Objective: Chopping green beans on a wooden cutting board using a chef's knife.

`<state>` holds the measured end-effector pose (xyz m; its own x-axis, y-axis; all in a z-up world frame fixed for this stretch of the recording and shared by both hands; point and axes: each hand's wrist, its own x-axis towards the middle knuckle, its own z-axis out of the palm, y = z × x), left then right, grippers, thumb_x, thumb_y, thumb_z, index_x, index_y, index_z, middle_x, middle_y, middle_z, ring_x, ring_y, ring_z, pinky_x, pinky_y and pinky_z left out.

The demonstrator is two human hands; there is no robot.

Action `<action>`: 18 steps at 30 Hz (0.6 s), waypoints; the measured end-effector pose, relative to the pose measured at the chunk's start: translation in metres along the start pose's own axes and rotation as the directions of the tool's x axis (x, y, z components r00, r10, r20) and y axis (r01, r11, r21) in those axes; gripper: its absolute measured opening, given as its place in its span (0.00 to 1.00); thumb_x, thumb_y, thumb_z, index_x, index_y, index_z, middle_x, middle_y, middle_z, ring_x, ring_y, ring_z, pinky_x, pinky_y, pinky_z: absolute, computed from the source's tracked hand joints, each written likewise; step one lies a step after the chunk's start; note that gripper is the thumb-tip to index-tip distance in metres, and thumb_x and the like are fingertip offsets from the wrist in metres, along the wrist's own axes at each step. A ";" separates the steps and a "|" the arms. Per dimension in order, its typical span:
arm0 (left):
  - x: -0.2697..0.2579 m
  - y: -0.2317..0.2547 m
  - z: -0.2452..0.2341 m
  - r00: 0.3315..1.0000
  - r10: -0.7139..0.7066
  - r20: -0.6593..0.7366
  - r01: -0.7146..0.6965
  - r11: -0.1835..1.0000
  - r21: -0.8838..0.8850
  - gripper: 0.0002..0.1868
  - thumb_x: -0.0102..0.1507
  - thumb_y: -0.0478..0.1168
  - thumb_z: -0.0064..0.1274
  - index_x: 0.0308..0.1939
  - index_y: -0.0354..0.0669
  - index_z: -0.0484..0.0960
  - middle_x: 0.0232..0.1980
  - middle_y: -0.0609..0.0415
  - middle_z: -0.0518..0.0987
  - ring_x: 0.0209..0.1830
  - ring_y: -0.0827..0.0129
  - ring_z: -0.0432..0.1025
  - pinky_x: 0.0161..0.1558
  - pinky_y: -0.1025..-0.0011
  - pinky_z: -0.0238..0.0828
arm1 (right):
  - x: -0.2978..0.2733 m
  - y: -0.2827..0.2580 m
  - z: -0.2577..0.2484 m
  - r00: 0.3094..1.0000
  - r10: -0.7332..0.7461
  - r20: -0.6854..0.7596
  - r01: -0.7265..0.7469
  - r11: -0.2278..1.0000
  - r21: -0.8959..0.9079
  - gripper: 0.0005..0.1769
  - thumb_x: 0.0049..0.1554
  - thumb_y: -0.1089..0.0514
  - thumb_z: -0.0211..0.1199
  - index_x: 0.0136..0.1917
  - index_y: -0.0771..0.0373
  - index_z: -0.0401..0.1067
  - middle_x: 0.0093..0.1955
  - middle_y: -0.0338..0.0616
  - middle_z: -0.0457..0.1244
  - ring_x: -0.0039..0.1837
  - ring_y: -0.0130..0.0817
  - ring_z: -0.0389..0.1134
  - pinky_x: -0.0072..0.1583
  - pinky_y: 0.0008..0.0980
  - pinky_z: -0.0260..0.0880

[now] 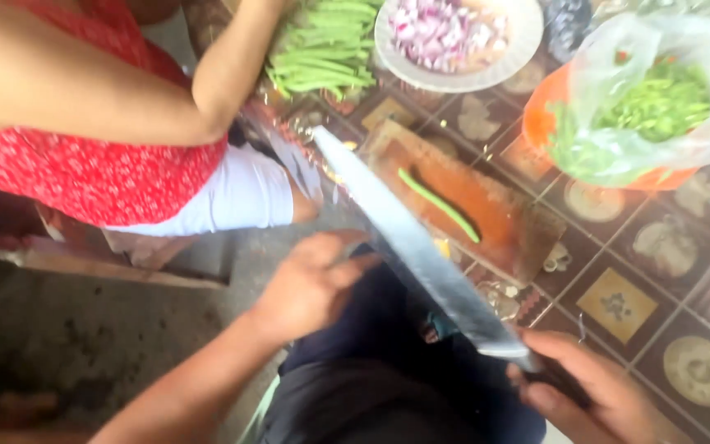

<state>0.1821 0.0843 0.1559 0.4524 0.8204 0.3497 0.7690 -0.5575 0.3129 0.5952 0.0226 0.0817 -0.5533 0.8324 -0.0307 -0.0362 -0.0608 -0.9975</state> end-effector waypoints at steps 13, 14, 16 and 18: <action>0.090 0.028 0.017 0.944 0.326 -0.055 -0.328 0.944 -0.034 0.33 0.55 0.39 0.62 0.66 0.46 0.75 0.67 0.49 0.72 0.72 0.54 0.66 0.75 0.48 0.60 | -0.038 0.045 -0.050 0.900 -0.176 -0.399 0.174 0.984 -0.040 0.38 0.58 0.75 0.62 0.81 0.70 0.62 0.59 0.58 0.71 0.53 0.35 0.75 0.52 0.32 0.78; 0.091 0.028 0.020 0.944 0.324 -0.055 -0.327 0.944 -0.052 0.33 0.56 0.40 0.63 0.66 0.47 0.75 0.68 0.50 0.72 0.72 0.54 0.66 0.76 0.48 0.59 | -0.037 0.045 -0.052 0.929 -0.176 -0.326 0.208 0.976 0.065 0.39 0.60 0.74 0.61 0.83 0.68 0.60 0.59 0.58 0.71 0.49 0.34 0.76 0.50 0.30 0.79; 0.094 0.027 0.021 0.949 0.312 -0.031 -0.314 0.948 -0.060 0.33 0.56 0.40 0.62 0.67 0.47 0.75 0.68 0.50 0.72 0.73 0.54 0.66 0.76 0.50 0.59 | -0.013 0.005 -0.020 0.843 0.098 -0.529 -0.068 0.995 0.076 0.38 0.57 0.75 0.58 0.80 0.65 0.62 0.57 0.54 0.71 0.47 0.33 0.73 0.48 0.31 0.76; 0.095 0.026 0.026 0.955 0.296 -0.006 -0.296 0.952 -0.083 0.33 0.56 0.40 0.62 0.67 0.47 0.75 0.69 0.50 0.72 0.73 0.54 0.67 0.75 0.51 0.59 | -0.008 -0.004 -0.011 0.638 0.353 -0.684 -0.351 0.924 0.150 0.37 0.54 0.75 0.56 0.77 0.61 0.65 0.55 0.51 0.71 0.46 0.34 0.70 0.47 0.33 0.73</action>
<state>0.2568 0.1512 0.1737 0.6572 0.6175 0.4321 0.5606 -0.7837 0.2674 0.6091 0.0221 0.0855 0.2034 0.8865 -0.4156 0.0361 -0.4309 -0.9017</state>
